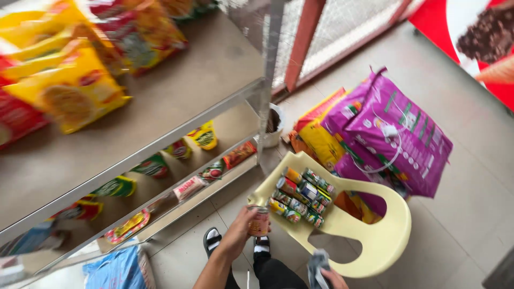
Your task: Cleaning canned goods with a cloth and organizing them on grocery store shelves.
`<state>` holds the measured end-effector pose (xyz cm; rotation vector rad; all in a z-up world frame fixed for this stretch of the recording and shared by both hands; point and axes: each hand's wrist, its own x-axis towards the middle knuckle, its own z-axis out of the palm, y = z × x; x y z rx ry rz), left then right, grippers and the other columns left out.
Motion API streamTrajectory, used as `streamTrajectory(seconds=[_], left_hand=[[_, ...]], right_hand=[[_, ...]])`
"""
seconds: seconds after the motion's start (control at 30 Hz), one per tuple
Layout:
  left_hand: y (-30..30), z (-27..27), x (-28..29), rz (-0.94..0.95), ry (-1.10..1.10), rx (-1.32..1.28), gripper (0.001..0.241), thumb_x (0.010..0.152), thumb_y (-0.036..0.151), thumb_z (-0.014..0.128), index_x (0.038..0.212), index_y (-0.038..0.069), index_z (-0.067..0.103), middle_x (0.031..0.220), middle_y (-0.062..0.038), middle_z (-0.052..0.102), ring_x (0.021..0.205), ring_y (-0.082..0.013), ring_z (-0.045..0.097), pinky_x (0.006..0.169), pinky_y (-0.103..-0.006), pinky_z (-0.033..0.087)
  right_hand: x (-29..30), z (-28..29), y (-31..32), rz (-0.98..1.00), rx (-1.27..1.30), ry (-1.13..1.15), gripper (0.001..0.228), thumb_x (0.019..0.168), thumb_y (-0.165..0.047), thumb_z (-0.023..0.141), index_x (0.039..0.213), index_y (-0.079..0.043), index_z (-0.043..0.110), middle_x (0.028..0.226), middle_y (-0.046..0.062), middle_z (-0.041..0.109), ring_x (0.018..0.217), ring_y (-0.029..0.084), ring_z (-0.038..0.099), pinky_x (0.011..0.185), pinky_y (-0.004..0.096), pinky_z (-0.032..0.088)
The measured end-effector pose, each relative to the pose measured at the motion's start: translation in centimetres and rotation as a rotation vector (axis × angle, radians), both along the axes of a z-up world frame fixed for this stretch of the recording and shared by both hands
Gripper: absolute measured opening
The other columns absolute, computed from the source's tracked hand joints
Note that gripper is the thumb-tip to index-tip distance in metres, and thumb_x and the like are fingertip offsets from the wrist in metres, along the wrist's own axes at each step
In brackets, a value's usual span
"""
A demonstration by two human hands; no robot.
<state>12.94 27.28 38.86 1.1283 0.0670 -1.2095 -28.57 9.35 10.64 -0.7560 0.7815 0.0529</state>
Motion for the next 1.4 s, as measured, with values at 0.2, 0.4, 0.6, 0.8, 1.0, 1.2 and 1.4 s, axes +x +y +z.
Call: streamTrajectory(seconds=[0.2, 0.4, 0.6, 0.8, 1.0, 1.2, 1.4], left_hand=[[7.3, 6.9, -0.8, 0.260, -0.010, -0.213, 0.038, 0.102, 0.042, 0.047, 0.113, 0.006, 0.054, 0.096, -0.017, 0.072, 0.085, -0.0279, 0.075, 0.062, -0.0389, 0.057], [9.6, 9.8, -2.6, 0.480, 0.064, -0.277, 0.040, 0.104, 0.046, 0.047, 0.115, 0.009, 0.059, 0.101, -0.013, 0.071, 0.089, -0.0241, 0.072, 0.072, -0.0349, 0.057], [12.8, 12.3, -2.7, 0.576, -0.115, -0.157, 0.040, 0.106, 0.046, 0.041, 0.116, 0.010, 0.057, 0.104, -0.005, 0.065, 0.093, -0.0118, 0.063, 0.083, -0.0277, 0.054], [15.2, 13.0, -1.9, 0.398, -0.388, -0.147, 0.035, 0.111, 0.041, 0.038, 0.112, 0.009, 0.051, 0.097, -0.003, 0.057, 0.086, -0.0074, 0.053, 0.076, -0.0263, 0.047], [16.9, 12.6, -1.4, 0.310, -0.310, -0.137, 0.038, 0.111, 0.046, 0.038, 0.114, 0.011, 0.051, 0.092, -0.002, 0.054, 0.078, -0.0086, 0.049, 0.067, -0.0262, 0.043], [18.5, 13.7, -0.5, 0.403, 0.014, -0.212, 0.050, 0.104, 0.053, 0.036, 0.123, 0.011, 0.054, 0.103, -0.004, 0.067, 0.091, -0.0116, 0.065, 0.082, -0.0281, 0.054], [20.0, 12.6, -1.3, 0.190, -0.281, -0.086, 0.048, 0.108, 0.051, 0.032, 0.123, 0.011, 0.054, 0.102, -0.004, 0.061, 0.090, -0.0126, 0.056, 0.078, -0.0282, 0.047]], right_hand=[[24.1, 23.7, 0.1, 0.188, -0.010, -0.148, 0.074, 0.084, -0.017, 0.062, 0.153, -0.006, 0.040, 0.117, 0.020, 0.065, 0.094, 0.031, 0.067, 0.084, 0.046, 0.052], [31.6, 39.9, 10.2, 0.506, -0.660, -0.713, 0.104, 0.080, -0.030, 0.082, 0.161, -0.007, 0.021, 0.154, 0.019, 0.041, 0.140, 0.031, 0.042, 0.117, 0.041, 0.034], [34.5, 44.6, 15.6, 0.519, -1.363, -0.835, 0.105, 0.068, -0.039, 0.094, 0.148, -0.005, 0.035, 0.145, 0.021, 0.047, 0.134, 0.037, 0.051, 0.111, 0.043, 0.044], [34.4, 40.0, 16.6, 0.322, -1.262, -0.751, 0.065, 0.077, -0.031, 0.084, 0.129, -0.005, 0.055, 0.124, 0.017, 0.062, 0.106, 0.028, 0.064, 0.094, 0.038, 0.054], [34.1, 43.8, 20.0, 0.164, -1.272, -0.246, 0.044, 0.089, -0.030, 0.076, 0.122, -0.003, 0.064, 0.112, 0.018, 0.070, 0.092, 0.028, 0.065, 0.085, 0.037, 0.054], [34.0, 50.5, 24.7, 0.155, -1.681, -0.780, 0.073, 0.071, -0.030, 0.085, 0.129, 0.000, 0.051, 0.126, 0.023, 0.058, 0.114, 0.039, 0.060, 0.099, 0.044, 0.048], [31.5, 43.3, 24.5, 0.031, -1.459, -0.405, 0.039, 0.079, -0.023, 0.086, 0.108, -0.005, 0.066, 0.096, 0.013, 0.066, 0.084, 0.029, 0.064, 0.077, 0.038, 0.054]])
